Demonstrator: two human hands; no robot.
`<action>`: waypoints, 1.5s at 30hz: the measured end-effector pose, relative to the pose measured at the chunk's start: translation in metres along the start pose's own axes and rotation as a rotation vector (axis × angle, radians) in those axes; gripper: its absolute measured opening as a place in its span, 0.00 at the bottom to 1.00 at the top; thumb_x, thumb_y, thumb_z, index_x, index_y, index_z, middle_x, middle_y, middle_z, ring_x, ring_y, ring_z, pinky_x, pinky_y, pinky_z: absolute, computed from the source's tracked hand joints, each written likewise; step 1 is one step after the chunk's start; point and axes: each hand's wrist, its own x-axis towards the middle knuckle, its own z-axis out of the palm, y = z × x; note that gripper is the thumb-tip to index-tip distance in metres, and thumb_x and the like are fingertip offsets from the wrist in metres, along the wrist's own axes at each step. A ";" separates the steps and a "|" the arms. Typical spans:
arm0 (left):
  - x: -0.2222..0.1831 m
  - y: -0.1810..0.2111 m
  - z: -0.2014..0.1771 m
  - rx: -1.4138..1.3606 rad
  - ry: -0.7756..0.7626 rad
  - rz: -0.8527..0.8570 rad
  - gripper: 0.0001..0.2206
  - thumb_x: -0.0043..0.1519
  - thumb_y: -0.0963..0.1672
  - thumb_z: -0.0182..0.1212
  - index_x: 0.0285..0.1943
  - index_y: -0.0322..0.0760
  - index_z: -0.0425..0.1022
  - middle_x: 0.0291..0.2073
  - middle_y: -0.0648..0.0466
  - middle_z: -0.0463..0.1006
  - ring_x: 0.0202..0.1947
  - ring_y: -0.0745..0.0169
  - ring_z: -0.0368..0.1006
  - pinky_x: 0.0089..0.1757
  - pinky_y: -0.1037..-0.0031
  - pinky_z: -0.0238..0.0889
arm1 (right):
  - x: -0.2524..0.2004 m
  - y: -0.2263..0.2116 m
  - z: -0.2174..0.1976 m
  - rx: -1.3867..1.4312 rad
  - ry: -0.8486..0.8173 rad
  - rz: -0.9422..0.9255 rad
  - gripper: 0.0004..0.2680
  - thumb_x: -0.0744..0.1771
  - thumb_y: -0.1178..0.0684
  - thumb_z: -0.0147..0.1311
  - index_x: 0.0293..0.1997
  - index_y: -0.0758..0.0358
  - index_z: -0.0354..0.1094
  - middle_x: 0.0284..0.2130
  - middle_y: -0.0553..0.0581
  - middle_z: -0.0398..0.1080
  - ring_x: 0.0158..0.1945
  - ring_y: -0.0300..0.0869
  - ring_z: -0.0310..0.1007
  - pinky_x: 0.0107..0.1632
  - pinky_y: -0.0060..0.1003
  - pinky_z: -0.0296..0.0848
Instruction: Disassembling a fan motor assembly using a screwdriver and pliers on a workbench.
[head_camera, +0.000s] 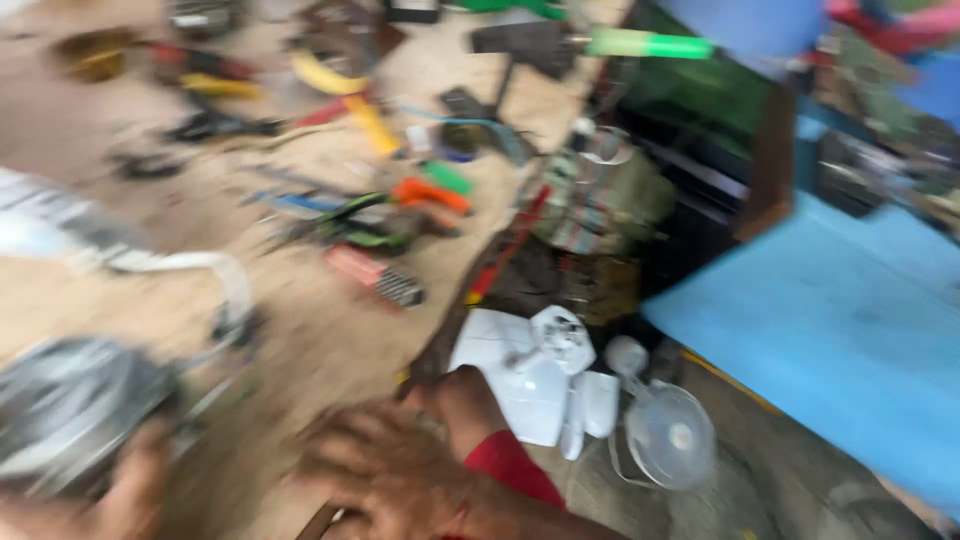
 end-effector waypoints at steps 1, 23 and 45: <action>0.002 0.004 0.005 0.070 0.061 -0.007 0.40 0.53 0.37 0.65 0.73 0.40 0.43 0.67 0.33 0.55 0.63 0.44 0.59 0.62 0.62 0.56 | 0.000 0.005 0.009 -0.109 -0.020 -0.042 0.17 0.73 0.38 0.38 0.66 0.54 0.62 0.63 0.59 0.66 0.66 0.59 0.68 0.61 0.59 0.65; 0.016 -0.008 -0.008 0.237 0.047 0.254 0.49 0.50 0.55 0.75 0.73 0.31 0.48 0.69 0.35 0.54 0.73 0.36 0.54 0.69 0.52 0.51 | 0.001 -0.004 0.035 -0.488 0.018 -0.107 0.25 0.69 0.29 0.34 0.65 0.53 0.65 0.64 0.59 0.63 0.68 0.55 0.61 0.67 0.59 0.57; 0.009 -0.002 -0.011 0.455 -0.197 0.414 0.30 0.65 0.55 0.63 0.64 0.32 0.60 0.69 0.30 0.53 0.64 0.24 0.64 0.53 0.44 0.67 | 0.000 -0.002 0.043 -0.454 0.047 -0.041 0.26 0.69 0.27 0.32 0.64 0.53 0.66 0.64 0.58 0.63 0.67 0.57 0.60 0.66 0.57 0.54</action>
